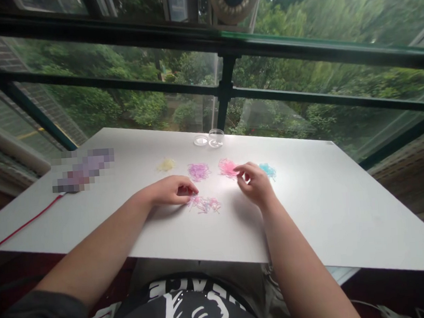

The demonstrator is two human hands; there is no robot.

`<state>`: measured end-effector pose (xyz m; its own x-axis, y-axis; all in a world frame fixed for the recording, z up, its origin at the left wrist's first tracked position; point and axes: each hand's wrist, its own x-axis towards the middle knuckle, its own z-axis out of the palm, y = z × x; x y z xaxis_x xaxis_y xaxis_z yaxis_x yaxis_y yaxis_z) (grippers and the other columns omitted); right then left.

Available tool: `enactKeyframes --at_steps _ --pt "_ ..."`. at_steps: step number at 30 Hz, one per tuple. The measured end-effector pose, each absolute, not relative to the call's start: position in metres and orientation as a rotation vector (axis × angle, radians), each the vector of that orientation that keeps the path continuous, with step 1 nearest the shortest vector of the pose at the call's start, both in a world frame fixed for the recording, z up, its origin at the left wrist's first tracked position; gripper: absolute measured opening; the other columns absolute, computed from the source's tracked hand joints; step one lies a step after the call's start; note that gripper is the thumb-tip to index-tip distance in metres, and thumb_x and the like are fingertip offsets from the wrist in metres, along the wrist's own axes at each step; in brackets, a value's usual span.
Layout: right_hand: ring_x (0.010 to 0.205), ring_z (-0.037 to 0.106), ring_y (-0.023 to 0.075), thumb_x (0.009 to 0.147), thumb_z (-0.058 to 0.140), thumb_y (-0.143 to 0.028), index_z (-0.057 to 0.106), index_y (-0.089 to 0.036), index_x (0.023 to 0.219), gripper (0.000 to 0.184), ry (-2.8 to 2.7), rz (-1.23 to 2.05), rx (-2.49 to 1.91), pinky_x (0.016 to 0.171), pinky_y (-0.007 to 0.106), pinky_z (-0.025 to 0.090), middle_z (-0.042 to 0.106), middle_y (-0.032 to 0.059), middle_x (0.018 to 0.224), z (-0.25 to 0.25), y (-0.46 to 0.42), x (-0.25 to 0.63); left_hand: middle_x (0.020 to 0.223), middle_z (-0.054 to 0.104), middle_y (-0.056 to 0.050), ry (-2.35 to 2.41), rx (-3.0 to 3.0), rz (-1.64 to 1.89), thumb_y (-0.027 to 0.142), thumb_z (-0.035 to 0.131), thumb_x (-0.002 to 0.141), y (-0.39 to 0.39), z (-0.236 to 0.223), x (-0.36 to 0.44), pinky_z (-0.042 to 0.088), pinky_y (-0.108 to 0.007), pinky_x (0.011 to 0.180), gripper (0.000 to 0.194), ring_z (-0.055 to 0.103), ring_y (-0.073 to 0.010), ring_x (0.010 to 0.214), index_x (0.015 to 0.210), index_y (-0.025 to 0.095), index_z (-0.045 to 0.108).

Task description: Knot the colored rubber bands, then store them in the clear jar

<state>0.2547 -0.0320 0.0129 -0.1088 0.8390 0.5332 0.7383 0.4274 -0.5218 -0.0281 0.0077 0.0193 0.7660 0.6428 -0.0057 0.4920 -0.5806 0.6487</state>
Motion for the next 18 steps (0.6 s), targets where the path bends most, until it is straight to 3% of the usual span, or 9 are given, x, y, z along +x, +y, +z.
enactKeyframes --at_steps 2,5,18 --pt "0.058 0.048 0.0110 0.072 0.052 -0.012 0.067 -0.018 0.085 0.021 -2.138 0.443 -1.178 0.055 0.023 0.041 0.057 0.0027 0.074 0.016 -0.038 0.233 0.085 0.067 -0.004 0.851 2.285 0.304 0.021 0.057 0.069 0.009 0.018 -0.028 0.042 -0.020 0.065 0.030 0.056 -0.0128 0.071 0.096 0.018 0.069" --pt "0.058 0.048 0.0099 0.071 0.056 -0.011 0.069 -0.019 0.086 0.021 -2.283 0.610 -1.085 0.055 0.022 0.040 0.056 0.0018 0.071 0.017 -0.044 0.212 0.083 0.068 -0.003 0.873 2.240 0.313 0.022 0.056 0.071 0.010 0.016 -0.026 0.042 -0.020 0.065 0.028 0.058 -0.0126 0.070 0.095 0.018 0.069" --pt "0.058 0.048 0.0094 0.070 0.059 -0.010 0.069 -0.018 0.075 0.014 -2.365 0.677 -1.042 0.055 0.021 0.038 0.055 0.0012 0.070 0.008 -0.043 0.200 0.073 0.067 -0.001 0.916 2.207 0.370 0.027 0.056 0.071 0.008 0.016 -0.024 0.040 -0.020 0.060 0.024 0.056 -0.0124 0.064 0.090 0.019 0.069"
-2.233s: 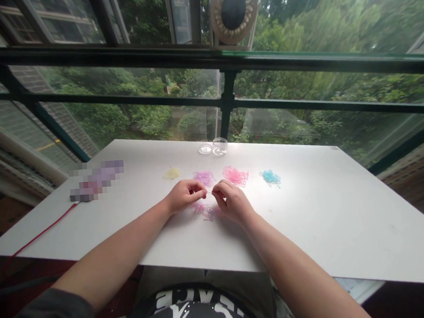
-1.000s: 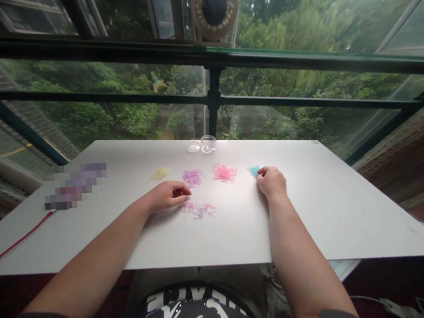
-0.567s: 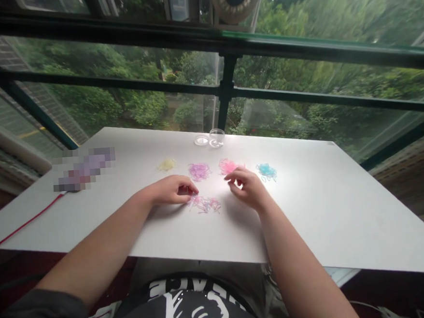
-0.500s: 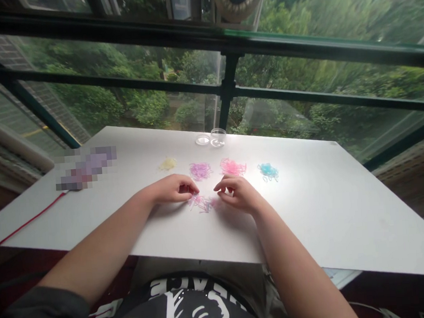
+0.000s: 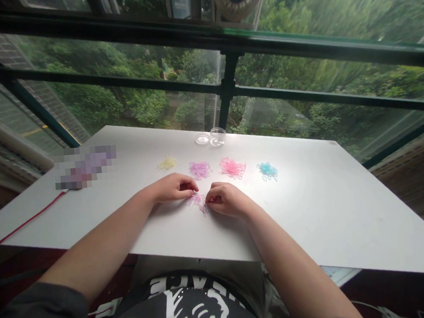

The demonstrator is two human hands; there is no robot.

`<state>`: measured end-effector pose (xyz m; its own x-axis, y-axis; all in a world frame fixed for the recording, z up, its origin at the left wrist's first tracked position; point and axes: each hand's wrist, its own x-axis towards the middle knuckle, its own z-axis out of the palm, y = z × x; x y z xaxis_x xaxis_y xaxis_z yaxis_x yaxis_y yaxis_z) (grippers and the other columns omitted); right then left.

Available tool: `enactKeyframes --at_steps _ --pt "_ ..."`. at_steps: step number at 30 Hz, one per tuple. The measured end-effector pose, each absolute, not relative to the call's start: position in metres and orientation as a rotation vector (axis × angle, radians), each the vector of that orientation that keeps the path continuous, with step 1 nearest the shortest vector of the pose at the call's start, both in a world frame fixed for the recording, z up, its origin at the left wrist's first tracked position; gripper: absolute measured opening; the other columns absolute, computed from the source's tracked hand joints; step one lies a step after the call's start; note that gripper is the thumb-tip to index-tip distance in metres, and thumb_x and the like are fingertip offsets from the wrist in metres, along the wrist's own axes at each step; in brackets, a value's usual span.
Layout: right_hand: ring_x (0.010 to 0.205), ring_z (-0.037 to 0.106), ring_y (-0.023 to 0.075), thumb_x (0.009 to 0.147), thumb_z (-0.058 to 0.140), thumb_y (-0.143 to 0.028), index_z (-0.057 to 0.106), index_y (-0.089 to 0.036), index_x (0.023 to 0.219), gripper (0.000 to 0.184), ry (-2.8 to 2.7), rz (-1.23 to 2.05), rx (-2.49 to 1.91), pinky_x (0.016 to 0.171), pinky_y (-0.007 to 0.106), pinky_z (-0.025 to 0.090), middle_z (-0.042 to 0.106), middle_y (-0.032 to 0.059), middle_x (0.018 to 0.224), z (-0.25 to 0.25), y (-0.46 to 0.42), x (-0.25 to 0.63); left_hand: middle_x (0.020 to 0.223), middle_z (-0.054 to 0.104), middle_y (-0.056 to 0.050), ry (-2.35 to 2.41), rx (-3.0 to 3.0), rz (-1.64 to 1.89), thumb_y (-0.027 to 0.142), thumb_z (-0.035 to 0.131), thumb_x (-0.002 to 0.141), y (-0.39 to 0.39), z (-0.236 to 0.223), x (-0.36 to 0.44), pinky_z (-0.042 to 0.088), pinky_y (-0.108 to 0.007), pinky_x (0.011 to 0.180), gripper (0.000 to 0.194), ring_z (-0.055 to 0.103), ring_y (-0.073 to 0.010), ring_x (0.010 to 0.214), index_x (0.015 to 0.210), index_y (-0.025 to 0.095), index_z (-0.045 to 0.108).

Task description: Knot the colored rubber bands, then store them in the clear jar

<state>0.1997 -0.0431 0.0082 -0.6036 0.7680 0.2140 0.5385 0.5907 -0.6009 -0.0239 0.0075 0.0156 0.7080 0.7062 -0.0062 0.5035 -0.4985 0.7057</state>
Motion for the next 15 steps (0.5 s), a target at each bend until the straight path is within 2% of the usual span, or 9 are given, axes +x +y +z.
enactKeyframes --at_steps 15 --pt "0.056 0.040 0.0081 0.068 0.054 -0.009 0.058 -0.017 0.070 0.009 -2.211 0.798 -1.055 0.051 0.021 0.033 0.049 -0.0006 0.070 0.009 -0.044 0.197 0.075 0.066 -0.001 0.854 2.230 0.510 0.024 0.055 0.073 0.000 0.016 -0.012 0.040 -0.019 0.060 0.021 0.053 -0.0094 0.061 0.087 0.017 0.069"
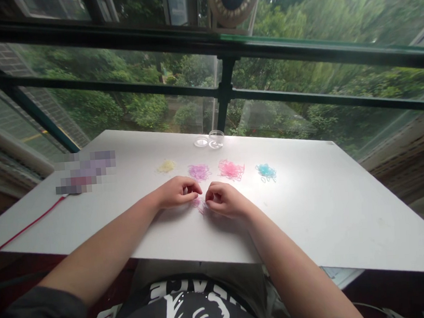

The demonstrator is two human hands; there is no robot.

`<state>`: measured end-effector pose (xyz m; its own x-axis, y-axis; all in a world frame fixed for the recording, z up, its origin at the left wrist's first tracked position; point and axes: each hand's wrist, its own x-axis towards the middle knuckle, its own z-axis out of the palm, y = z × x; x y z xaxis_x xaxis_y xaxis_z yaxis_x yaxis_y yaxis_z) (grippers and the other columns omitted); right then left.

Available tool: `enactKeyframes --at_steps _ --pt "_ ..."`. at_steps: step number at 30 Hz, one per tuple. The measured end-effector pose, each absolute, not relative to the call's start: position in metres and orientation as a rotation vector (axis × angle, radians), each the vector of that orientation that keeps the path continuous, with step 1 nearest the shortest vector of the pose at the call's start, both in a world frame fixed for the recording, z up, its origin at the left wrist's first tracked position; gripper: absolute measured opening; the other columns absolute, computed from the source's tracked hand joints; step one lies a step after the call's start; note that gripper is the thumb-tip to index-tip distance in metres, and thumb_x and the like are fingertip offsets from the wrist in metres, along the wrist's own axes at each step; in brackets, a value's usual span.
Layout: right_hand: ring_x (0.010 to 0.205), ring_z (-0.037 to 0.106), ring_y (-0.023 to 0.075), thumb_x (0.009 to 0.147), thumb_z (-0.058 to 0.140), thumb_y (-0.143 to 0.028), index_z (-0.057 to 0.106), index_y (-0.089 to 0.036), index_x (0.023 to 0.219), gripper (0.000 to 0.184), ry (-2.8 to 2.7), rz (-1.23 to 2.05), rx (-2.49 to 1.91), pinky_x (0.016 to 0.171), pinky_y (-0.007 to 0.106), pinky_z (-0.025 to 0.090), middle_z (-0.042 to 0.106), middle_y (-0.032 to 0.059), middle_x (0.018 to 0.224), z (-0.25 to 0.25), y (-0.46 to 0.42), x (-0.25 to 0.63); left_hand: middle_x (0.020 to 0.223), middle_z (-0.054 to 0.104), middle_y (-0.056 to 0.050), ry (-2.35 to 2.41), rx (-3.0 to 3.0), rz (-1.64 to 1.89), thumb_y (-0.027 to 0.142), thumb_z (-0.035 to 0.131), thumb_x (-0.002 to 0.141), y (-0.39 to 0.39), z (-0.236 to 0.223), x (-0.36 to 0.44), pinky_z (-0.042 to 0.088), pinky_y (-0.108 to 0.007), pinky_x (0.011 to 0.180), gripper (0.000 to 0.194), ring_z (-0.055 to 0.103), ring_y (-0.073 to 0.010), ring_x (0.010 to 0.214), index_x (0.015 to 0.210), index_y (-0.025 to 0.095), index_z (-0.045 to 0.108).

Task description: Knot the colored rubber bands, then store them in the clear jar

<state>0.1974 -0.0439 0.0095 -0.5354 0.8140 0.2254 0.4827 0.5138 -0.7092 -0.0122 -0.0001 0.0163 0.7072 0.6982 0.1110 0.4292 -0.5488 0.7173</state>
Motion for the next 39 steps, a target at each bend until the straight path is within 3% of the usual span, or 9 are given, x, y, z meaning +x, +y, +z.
enactKeyframes --at_steps 11,16,25,31,39 --pt "0.059 0.044 0.0096 0.071 0.055 -0.013 0.059 -0.018 0.073 0.006 -2.040 0.881 -1.014 0.053 0.022 0.035 0.050 -0.0007 0.069 0.001 -0.042 0.195 0.067 0.067 -0.002 0.747 2.197 0.497 0.029 0.060 0.071 -0.007 0.016 -0.005 0.039 -0.019 0.055 0.019 0.053 -0.0090 0.058 0.077 0.015 0.070" --pt "0.052 0.041 0.0080 0.072 0.052 -0.013 0.055 -0.018 0.071 0.006 -1.970 0.963 -1.048 0.049 0.021 0.034 0.048 -0.0027 0.064 0.002 -0.043 0.196 0.065 0.064 -0.001 0.739 2.197 0.515 0.025 0.059 0.070 -0.007 0.017 -0.005 0.039 -0.019 0.056 0.015 0.053 -0.0091 0.059 0.075 0.015 0.069" --pt "0.055 0.046 0.0098 0.066 0.049 -0.010 0.052 -0.018 0.070 0.010 -1.893 0.900 -1.152 0.050 0.021 0.035 0.051 -0.0030 0.059 0.000 -0.038 0.204 0.064 0.064 -0.001 0.774 2.197 0.515 0.025 0.059 0.070 -0.005 0.017 -0.006 0.040 -0.020 0.058 0.014 0.054 -0.0098 0.060 0.075 0.015 0.067" --pt "0.048 0.038 0.0079 0.066 0.049 -0.009 0.051 -0.019 0.072 0.012 -1.937 0.853 -1.165 0.046 0.021 0.029 0.043 -0.0057 0.054 -0.004 -0.038 0.204 0.074 0.066 -0.001 1.020 2.288 0.721 0.025 0.057 0.072 0.006 0.013 -0.012 0.043 -0.023 0.067 0.011 0.056 -0.0129 0.069 0.073 0.018 0.065" --pt "0.049 0.038 0.0087 0.068 0.051 -0.011 0.057 -0.019 0.073 0.011 -1.923 0.799 -1.183 0.047 0.022 0.029 0.043 -0.0048 0.054 -0.005 -0.034 0.207 0.077 0.065 -0.002 1.317 2.305 0.857 0.026 0.056 0.073 0.021 0.001 -0.015 0.044 -0.027 0.068 0.011 0.057 -0.0164 0.075 0.075 0.019 0.065"
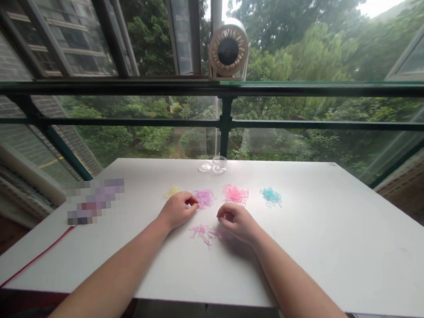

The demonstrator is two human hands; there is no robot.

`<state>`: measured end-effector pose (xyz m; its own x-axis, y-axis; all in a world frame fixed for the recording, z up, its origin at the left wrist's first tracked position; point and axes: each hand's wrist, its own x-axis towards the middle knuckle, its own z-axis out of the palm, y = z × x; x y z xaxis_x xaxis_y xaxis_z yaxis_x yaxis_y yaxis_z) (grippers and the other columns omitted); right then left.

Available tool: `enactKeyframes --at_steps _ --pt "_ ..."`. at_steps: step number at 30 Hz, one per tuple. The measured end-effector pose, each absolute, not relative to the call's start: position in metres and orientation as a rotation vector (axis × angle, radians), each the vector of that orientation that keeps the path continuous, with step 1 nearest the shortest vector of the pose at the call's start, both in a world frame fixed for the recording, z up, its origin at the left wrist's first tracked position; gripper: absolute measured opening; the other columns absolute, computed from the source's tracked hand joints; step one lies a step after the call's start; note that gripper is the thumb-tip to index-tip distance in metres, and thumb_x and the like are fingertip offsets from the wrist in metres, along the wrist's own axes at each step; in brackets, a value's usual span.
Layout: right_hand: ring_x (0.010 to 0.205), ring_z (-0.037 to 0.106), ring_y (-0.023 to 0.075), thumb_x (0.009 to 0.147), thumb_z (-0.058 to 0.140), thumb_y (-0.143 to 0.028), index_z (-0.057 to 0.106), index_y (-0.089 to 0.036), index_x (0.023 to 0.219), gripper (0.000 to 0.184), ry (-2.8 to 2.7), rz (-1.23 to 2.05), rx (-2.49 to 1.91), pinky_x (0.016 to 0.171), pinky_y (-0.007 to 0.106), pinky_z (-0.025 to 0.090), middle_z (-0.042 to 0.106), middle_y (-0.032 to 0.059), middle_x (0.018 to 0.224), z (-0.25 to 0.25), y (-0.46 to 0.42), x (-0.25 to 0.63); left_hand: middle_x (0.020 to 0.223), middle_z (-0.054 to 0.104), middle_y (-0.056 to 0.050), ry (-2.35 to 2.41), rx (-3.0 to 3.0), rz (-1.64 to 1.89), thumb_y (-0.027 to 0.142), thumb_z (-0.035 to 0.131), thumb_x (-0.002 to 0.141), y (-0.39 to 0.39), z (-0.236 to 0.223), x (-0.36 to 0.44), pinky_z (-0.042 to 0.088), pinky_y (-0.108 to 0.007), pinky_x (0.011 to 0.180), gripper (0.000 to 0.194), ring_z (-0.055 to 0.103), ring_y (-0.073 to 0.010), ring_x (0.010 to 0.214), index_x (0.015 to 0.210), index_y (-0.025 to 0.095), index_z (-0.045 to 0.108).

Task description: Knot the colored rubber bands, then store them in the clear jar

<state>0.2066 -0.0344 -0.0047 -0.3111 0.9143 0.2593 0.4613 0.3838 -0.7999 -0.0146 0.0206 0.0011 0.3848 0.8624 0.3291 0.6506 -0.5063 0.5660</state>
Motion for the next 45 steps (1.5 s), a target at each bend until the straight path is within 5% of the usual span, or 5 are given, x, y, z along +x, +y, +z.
enactKeyframes --at_steps 17,24,45 --pt "0.061 0.049 0.0111 0.072 0.054 -0.010 0.065 -0.018 0.071 0.013 -1.932 0.726 -1.153 0.056 0.024 0.039 0.056 0.0021 0.072 -0.003 -0.033 0.205 0.080 0.068 -0.002 1.324 2.220 0.967 0.029 0.056 0.075 0.020 0.004 -0.014 0.045 -0.025 0.070 0.017 0.058 -0.0145 0.073 0.079 0.019 0.069" --pt "0.060 0.049 0.0115 0.075 0.058 -0.015 0.065 -0.018 0.071 0.008 -1.854 0.637 -1.086 0.056 0.024 0.040 0.055 0.0016 0.067 -0.001 -0.036 0.192 0.070 0.069 0.000 0.889 2.154 0.642 0.034 0.062 0.072 -0.008 0.013 0.003 0.042 -0.019 0.058 0.022 0.059 -0.0103 0.060 0.084 0.018 0.072" --pt "0.056 0.050 0.0106 0.073 0.056 -0.017 0.058 -0.018 0.074 0.002 -1.681 0.567 -1.061 0.054 0.023 0.042 0.057 0.0001 0.066 -0.002 -0.037 0.189 0.067 0.069 0.000 1.017 2.107 0.798 0.029 0.058 0.075 -0.004 0.011 0.006 0.041 -0.018 0.055 0.018 0.059 -0.0101 0.060 0.075 0.017 0.071"
